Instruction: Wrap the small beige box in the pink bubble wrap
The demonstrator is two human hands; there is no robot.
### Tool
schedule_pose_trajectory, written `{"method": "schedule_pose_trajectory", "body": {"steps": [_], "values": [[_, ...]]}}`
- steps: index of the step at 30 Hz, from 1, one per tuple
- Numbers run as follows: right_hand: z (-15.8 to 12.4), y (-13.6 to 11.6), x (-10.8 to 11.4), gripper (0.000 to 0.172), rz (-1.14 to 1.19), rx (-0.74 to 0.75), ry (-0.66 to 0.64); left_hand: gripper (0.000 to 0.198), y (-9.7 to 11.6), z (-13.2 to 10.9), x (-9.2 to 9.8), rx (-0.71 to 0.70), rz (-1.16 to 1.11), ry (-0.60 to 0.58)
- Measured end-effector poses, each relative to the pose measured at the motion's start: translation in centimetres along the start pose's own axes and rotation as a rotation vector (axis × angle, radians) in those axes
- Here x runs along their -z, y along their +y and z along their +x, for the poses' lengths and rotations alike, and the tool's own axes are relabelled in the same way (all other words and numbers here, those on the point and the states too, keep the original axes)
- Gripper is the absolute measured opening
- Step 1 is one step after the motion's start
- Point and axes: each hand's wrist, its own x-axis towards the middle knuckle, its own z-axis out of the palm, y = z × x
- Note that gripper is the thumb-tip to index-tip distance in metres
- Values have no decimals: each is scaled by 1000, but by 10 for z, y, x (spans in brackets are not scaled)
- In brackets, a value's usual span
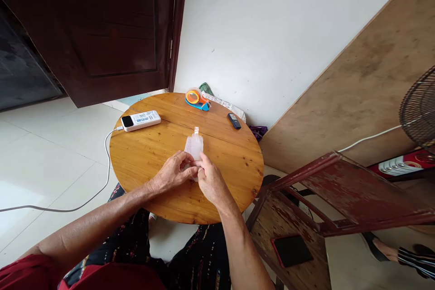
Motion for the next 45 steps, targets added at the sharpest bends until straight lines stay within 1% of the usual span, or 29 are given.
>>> {"method": "schedule_pose_trajectory", "body": {"steps": [2,3,5,7,9,11,12,14,16,18,20,22,23,26,28,31,33,35,38,41,43,45], "values": [[4,-1,3,60,-32,1,-17,17,0,1,-5,21,44,34],[6,-1,5,61,-29,-4,-28,16,0,1,-7,28,68,45],[12,0,9,62,18,-15,-40,20,-1,3,-11,39,122,54],[19,6,12,60,101,-39,2,26,-2,3,-13,56,171,55],[25,15,14,59,194,-110,108,30,-1,3,-15,67,219,57],[32,26,16,62,262,-228,202,31,0,2,-15,65,257,52],[36,31,15,63,285,-289,219,30,1,1,-15,62,267,48],[45,38,13,65,312,-372,201,29,2,0,-15,58,272,43],[55,42,8,63,328,-387,168,28,2,0,-15,58,271,43],[65,41,2,52,347,-364,133,31,1,0,-14,66,270,45],[75,40,-4,37,371,-335,98,40,0,0,-14,72,264,41],[83,41,-10,30,391,-296,87,51,-1,1,-14,63,269,25],[86,42,-13,29,395,-273,94,53,-1,1,-14,52,278,13],[89,46,-20,27,384,-202,139,43,-1,2,-13,34,319,-15],[88,48,-20,24,375,-152,173,38,1,1,-13,53,333,-15],[78,44,-14,22,378,-78,198,41,2,2,-12,90,325,8],[69,38,-10,22,363,-11,181,43,0,3,-12,96,314,20],[57,34,-6,19,342,69,142,41,-2,4,-12,71,300,31],[42,30,-4,12,284,153,122,33,-5,3,-14,51,288,79],[30,30,-2,7,203,204,144,27,-6,-3,-17,100,283,179],[24,29,1,6,173,259,123,35,-7,-7,-19,110,269,280],[17,29,3,6,141,324,83,47,-9,-8,-18,65,253,369]]}}
